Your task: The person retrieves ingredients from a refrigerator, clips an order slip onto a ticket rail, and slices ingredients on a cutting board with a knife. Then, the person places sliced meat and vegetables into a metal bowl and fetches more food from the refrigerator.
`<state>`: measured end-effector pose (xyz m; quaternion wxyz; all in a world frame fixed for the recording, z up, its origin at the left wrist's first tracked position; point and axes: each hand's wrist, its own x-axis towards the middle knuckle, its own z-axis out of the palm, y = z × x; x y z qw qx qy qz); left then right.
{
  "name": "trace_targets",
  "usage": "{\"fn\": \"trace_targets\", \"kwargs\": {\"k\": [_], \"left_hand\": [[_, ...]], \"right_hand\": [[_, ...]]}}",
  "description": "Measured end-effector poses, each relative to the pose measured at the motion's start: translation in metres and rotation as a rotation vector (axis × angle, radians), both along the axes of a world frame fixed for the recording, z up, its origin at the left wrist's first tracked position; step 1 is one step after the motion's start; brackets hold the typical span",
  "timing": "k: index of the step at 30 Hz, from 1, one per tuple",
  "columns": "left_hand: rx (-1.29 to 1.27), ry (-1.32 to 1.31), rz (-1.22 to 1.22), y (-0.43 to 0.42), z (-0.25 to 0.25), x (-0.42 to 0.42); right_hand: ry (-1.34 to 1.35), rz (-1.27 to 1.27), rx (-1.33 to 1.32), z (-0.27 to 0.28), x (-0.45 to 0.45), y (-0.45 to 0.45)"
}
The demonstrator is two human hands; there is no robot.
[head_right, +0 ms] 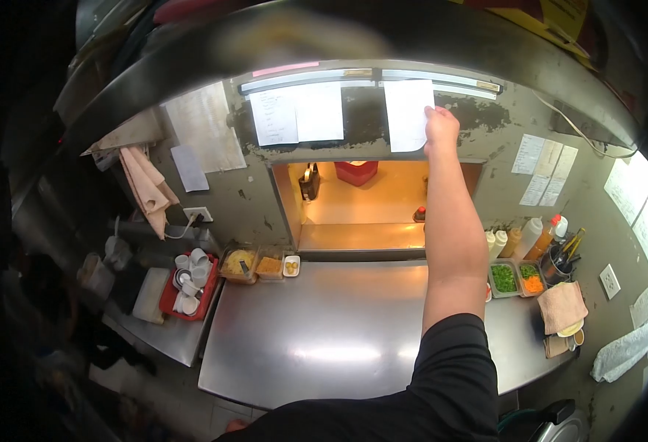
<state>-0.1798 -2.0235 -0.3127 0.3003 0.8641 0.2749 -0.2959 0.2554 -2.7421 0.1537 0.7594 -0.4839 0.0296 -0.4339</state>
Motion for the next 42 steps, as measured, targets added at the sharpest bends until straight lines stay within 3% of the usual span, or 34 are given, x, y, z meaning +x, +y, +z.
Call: {"fn": "trace_targets", "kwargs": {"k": [21,27,30,33,35,37,40,42], "left_hand": [[0.03,0.063,-0.071,-0.007,-0.001,0.005],[0.026,0.074,-0.07,-0.001,-0.012,-0.019],[0.023,0.08,-0.077,0.002,-0.021,-0.03],[0.028,0.081,-0.095,0.01,-0.028,-0.042],[0.031,0.076,-0.109,0.016,-0.033,-0.05],[0.035,0.067,-0.119,0.019,-0.036,-0.06],[0.043,0.041,-0.114,0.024,-0.034,-0.067],[0.022,-0.003,-0.112,0.033,-0.054,-0.069]], "right_hand": [[0.033,0.039,-0.001,0.03,0.016,0.014],[0.175,-0.491,-0.082,0.014,-0.02,0.025],[-0.07,-0.245,-0.122,-0.012,-0.037,0.027],[-0.028,-0.096,-0.447,-0.061,-0.108,0.126],[0.163,-0.138,-0.952,-0.223,-0.098,0.165],[0.711,0.885,-1.598,-0.294,-0.181,0.252],[0.538,1.399,-1.468,-0.303,-0.249,0.307],[0.663,1.084,-1.112,-0.332,-0.191,0.293]]}}
